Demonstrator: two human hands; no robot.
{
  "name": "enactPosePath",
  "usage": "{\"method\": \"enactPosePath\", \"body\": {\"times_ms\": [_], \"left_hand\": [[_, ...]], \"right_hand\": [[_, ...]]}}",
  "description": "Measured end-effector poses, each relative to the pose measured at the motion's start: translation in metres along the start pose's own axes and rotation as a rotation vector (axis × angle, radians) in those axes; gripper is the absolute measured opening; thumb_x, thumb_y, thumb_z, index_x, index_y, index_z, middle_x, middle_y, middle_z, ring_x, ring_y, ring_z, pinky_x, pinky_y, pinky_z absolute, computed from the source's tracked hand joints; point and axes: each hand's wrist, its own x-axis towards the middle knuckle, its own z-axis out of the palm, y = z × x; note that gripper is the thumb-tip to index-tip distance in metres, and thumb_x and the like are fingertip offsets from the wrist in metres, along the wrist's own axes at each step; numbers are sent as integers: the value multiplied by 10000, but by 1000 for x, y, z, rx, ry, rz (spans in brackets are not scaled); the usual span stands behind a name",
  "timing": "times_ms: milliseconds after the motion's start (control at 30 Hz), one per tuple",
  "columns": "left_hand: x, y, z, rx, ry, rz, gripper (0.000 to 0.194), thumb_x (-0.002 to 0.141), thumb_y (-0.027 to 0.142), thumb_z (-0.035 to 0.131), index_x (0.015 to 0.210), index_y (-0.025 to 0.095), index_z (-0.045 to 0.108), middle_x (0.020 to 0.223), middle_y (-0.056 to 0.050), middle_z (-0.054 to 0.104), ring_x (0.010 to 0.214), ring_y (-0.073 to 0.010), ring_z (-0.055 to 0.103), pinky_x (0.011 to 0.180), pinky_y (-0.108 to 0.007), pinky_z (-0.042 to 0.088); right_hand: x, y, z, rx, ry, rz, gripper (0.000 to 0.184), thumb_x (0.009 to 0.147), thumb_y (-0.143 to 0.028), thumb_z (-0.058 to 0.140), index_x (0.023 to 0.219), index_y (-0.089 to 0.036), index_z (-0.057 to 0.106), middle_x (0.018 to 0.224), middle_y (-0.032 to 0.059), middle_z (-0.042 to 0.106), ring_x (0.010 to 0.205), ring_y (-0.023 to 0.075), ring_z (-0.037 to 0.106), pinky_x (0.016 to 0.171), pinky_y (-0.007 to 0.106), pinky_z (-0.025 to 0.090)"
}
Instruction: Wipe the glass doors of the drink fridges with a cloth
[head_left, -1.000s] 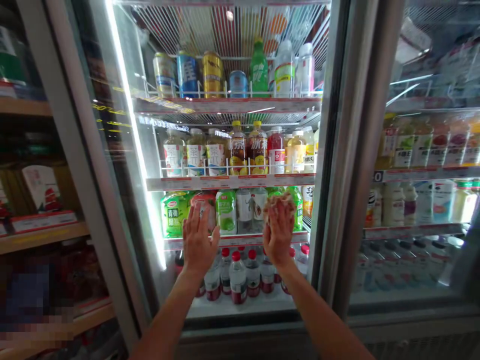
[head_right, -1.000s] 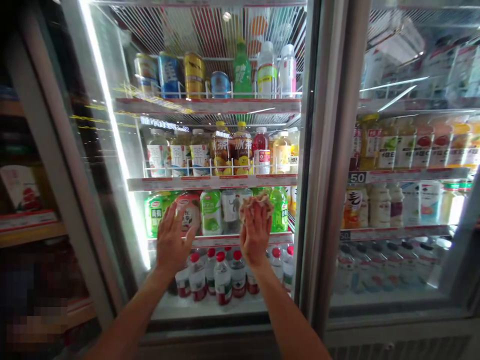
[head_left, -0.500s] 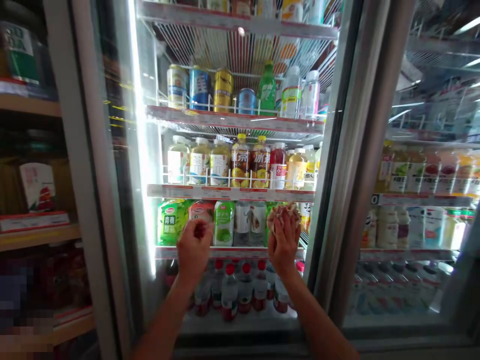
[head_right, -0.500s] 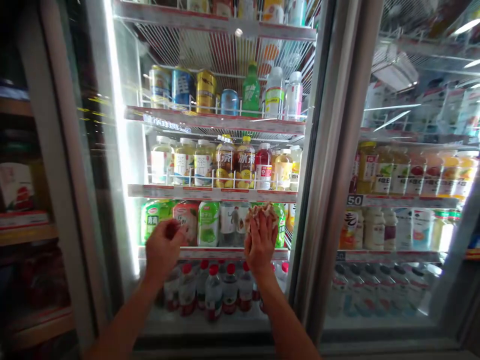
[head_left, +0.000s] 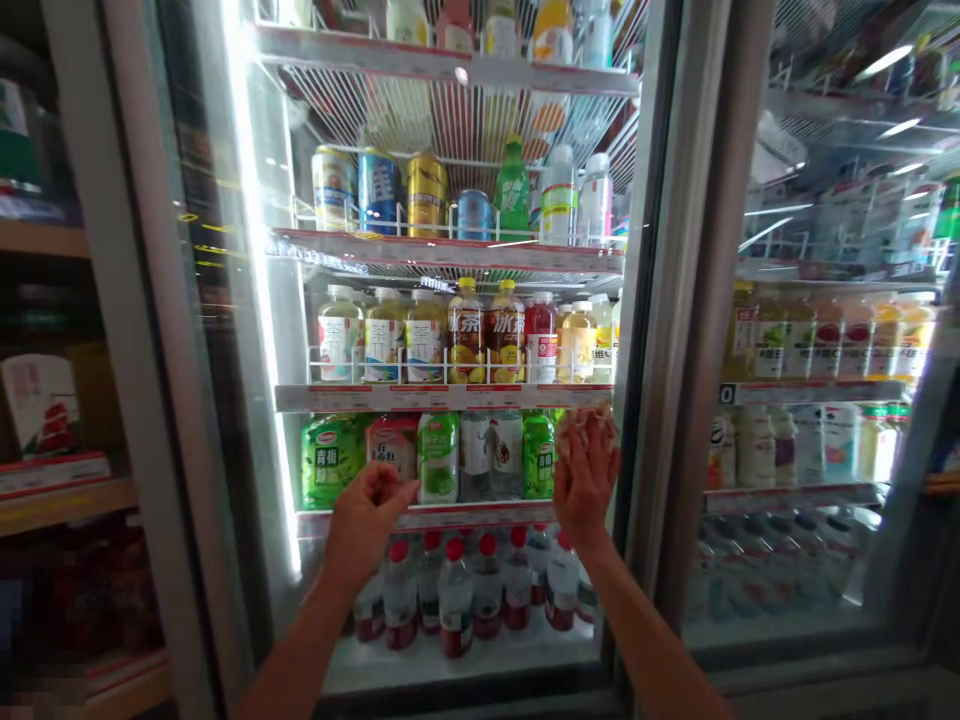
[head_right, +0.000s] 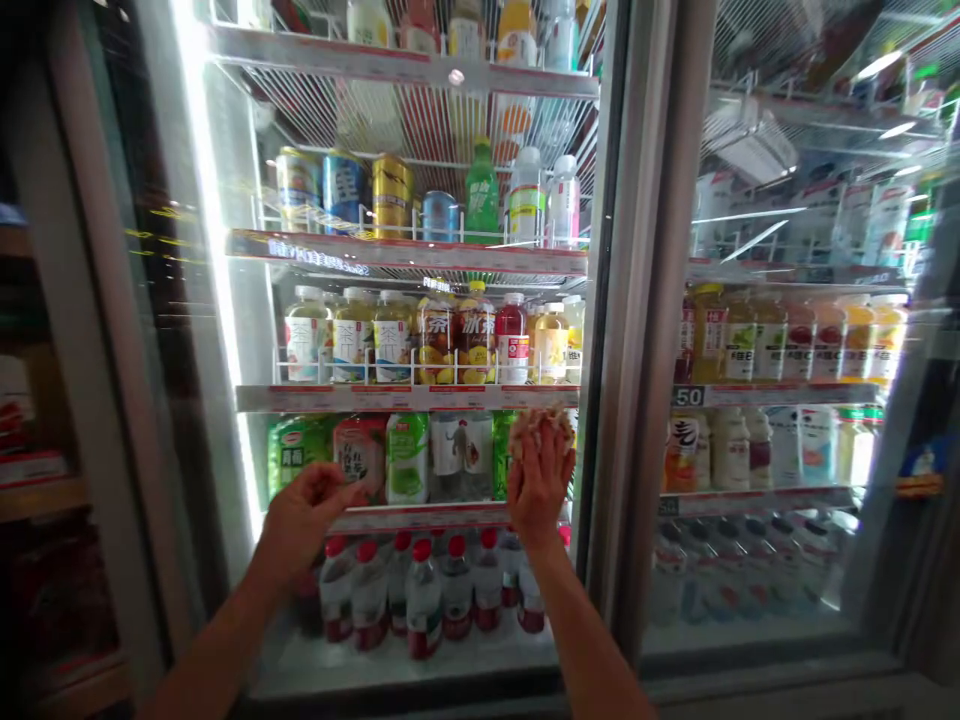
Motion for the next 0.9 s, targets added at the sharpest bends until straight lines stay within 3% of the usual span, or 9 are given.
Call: {"method": "enactPosePath", "body": {"times_ms": [133,233,300,367,467,600,667,800,900], "left_hand": [[-10,6,-2,198,93,139,498,495,439,715,905,212,547,812,15,557,721,-144,522,633,-265,429],[-22,-1,-3,100,249,34,306,606,440,655,682,206,474,588,72,430,531,-84,411,512,-211,362],[-27,-10,-5,-53,282,-86,388,612,418,669,587,202,348,504,97,305,448,-54,296,432,-187,271],[-29,-19,-8,-229,152,-218,473,577,398,713,572,200,284,474,109,255,415,-40,237,395,-178,209],[-31,-22,-9,-402,-198,-361,438,545,357,760,590,190,358,471,114,302,404,-27,260,390,-163,225],[-36,-7,-6,-523,-492,-373,453,573,401,753,926,186,568,799,-2,605,750,-113,561,682,-217,447],[-38,-1,-5,-563,-428,-355,535,571,452,740,1000,184,566,943,-43,617,893,-156,563,778,-251,448],[-40,-12,-9,-495,96,-255,390,527,418,754,648,194,459,552,84,432,472,-47,378,453,-177,337],[-42,-28,-14,-118,258,-143,430,593,454,677,562,201,331,479,88,296,423,-64,303,423,-208,292]], "right_hand": [[6,-1,-1,17,35,19,553,831,-182,428,1369,-182,300,1429,137,311,1341,274,227,1038,511,263],[1,-9,0,94,-99,-168,576,822,-159,425,1378,-211,280,1414,101,352,1343,255,229,1057,492,252],[1,-6,0,82,-88,-164,570,822,-161,434,1372,-218,293,1396,100,381,1333,251,258,1058,497,245],[6,-1,0,40,4,-44,555,827,-173,443,1364,-212,309,1400,116,371,1326,258,271,1046,511,252],[12,-5,1,46,53,48,555,835,-177,429,1372,-200,291,1424,128,322,1338,267,240,1032,519,269],[11,-19,3,132,-132,-207,571,829,-159,415,1378,-235,278,1410,78,363,1342,237,235,1061,471,257],[11,-17,4,119,-122,-230,574,824,-168,436,1373,-246,288,1401,72,380,1336,232,252,1073,470,232],[18,-10,5,51,39,-31,575,824,-170,446,1374,-218,287,1435,111,306,1339,254,243,1058,496,231],[21,-16,5,102,-86,-178,580,822,-155,429,1378,-227,279,1418,87,347,1343,241,232,1063,467,246]]}}
